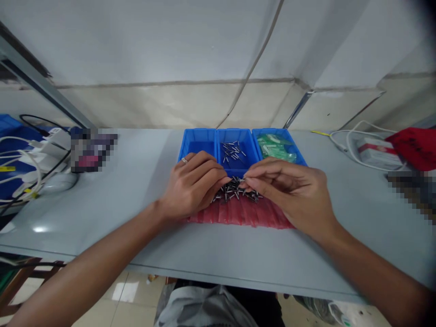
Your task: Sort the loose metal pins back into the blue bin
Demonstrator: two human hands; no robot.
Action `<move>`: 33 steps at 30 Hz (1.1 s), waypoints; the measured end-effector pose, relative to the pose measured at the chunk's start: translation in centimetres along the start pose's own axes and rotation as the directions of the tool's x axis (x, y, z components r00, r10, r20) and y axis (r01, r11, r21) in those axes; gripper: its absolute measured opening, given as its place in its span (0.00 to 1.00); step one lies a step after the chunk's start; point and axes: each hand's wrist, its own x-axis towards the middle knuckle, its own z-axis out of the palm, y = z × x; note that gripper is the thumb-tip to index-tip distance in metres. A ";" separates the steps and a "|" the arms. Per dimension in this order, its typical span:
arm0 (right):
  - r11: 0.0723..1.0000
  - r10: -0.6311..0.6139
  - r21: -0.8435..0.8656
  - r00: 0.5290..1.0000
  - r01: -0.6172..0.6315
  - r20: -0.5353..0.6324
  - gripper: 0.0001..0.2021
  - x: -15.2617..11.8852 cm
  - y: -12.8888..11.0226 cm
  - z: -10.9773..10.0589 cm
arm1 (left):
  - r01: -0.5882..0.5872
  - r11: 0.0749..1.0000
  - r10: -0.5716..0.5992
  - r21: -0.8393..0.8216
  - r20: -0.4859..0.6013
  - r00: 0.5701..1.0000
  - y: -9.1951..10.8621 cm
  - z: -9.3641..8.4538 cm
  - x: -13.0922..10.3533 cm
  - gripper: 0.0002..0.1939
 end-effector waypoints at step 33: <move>0.781 -0.320 -0.528 0.940 0.332 0.118 0.07 0.2 0.4 -1.6 | 0.101 0.994 -0.102 0.044 0.045 0.994 -0.9 0.3 -0.9 0.04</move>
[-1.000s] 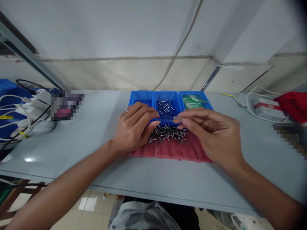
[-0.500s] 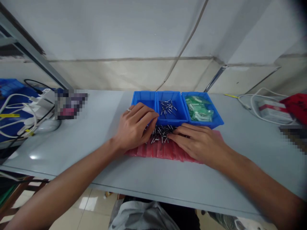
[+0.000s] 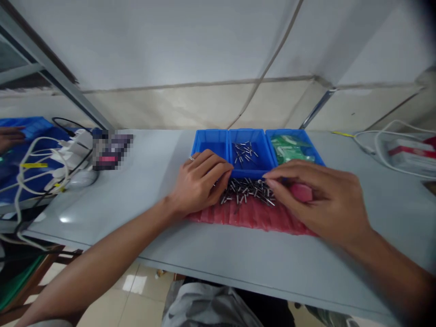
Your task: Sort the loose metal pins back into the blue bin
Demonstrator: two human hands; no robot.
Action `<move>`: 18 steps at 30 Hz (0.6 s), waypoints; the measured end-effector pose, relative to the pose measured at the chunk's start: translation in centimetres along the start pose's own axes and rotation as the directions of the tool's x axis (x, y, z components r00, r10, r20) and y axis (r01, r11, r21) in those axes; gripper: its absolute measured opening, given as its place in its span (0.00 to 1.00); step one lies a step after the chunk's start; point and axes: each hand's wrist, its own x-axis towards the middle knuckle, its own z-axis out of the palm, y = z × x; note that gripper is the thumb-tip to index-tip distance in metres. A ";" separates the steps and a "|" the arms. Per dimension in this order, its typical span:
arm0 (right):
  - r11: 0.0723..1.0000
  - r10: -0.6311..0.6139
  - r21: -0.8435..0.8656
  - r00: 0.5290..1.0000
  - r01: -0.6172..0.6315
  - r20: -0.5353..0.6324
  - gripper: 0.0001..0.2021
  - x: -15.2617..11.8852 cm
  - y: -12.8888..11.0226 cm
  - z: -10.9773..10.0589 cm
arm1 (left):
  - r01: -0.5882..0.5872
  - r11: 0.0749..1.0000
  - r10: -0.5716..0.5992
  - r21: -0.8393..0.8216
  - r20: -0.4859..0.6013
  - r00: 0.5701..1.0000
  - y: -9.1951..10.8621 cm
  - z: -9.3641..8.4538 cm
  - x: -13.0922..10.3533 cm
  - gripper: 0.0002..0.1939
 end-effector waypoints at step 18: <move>0.732 0.393 0.540 0.905 -0.415 0.164 0.03 0.3 -0.8 0.3 | -0.125 0.989 0.123 -0.072 -0.035 0.992 0.5 -0.2 0.2 0.10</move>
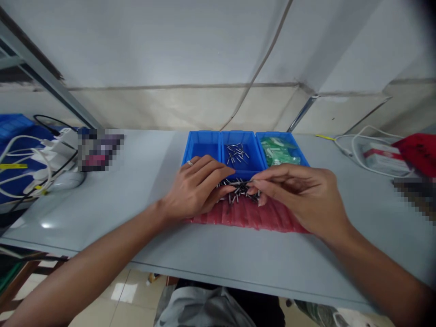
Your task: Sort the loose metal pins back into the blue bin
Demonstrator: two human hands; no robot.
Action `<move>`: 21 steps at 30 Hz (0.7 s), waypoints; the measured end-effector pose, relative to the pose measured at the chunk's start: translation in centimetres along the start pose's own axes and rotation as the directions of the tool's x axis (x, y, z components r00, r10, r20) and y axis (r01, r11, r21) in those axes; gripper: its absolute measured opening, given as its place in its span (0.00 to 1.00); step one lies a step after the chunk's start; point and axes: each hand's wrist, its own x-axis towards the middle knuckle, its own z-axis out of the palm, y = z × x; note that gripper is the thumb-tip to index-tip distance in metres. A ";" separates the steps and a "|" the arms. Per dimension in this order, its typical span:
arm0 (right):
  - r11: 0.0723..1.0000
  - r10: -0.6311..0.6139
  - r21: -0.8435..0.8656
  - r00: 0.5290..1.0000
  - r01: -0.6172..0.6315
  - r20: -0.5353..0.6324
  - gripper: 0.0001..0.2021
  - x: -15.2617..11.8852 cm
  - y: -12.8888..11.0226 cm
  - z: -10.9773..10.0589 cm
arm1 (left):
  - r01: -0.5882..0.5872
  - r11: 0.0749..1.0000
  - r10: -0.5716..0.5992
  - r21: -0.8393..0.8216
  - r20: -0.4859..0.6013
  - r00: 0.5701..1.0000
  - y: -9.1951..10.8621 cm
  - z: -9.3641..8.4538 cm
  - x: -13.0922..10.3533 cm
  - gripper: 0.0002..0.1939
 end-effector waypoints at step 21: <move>0.327 -0.305 -0.628 0.708 0.706 0.637 0.15 -0.2 3.5 -0.8 | 0.056 0.995 -0.055 0.079 -0.015 0.998 -0.5 0.0 -0.1 0.06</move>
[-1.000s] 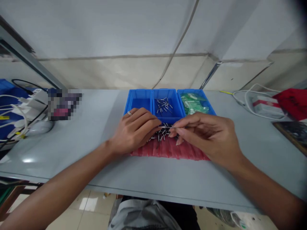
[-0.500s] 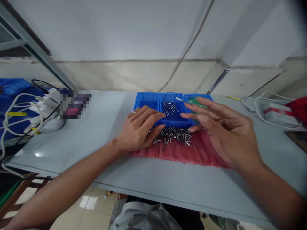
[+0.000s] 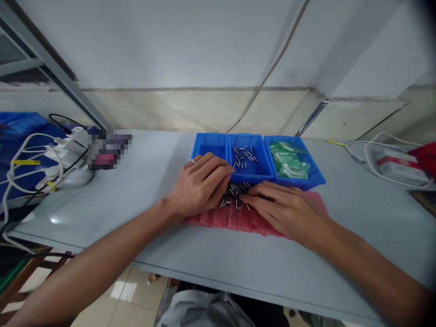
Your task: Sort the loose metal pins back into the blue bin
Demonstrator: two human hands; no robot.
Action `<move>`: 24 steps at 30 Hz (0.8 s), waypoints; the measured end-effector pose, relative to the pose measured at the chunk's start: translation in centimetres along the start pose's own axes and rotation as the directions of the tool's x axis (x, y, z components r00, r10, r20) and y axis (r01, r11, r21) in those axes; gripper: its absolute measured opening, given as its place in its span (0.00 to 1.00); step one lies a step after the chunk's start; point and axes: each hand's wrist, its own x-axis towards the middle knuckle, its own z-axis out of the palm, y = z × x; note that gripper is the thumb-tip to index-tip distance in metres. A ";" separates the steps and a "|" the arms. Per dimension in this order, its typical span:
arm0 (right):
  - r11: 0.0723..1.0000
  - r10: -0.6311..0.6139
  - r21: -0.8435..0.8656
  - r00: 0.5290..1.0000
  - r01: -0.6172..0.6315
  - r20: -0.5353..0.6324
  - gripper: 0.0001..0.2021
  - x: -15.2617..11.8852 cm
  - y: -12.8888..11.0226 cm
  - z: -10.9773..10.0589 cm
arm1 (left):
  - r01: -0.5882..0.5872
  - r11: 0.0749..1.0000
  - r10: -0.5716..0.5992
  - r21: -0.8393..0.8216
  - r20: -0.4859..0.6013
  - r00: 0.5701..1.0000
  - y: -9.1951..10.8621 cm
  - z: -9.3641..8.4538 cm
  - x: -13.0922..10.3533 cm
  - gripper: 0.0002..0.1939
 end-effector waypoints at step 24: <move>0.563 0.642 0.775 0.742 -0.286 -0.192 0.02 1.5 -2.1 -2.6 | -0.129 0.990 0.131 -0.056 0.038 0.991 0.6 0.0 0.1 0.06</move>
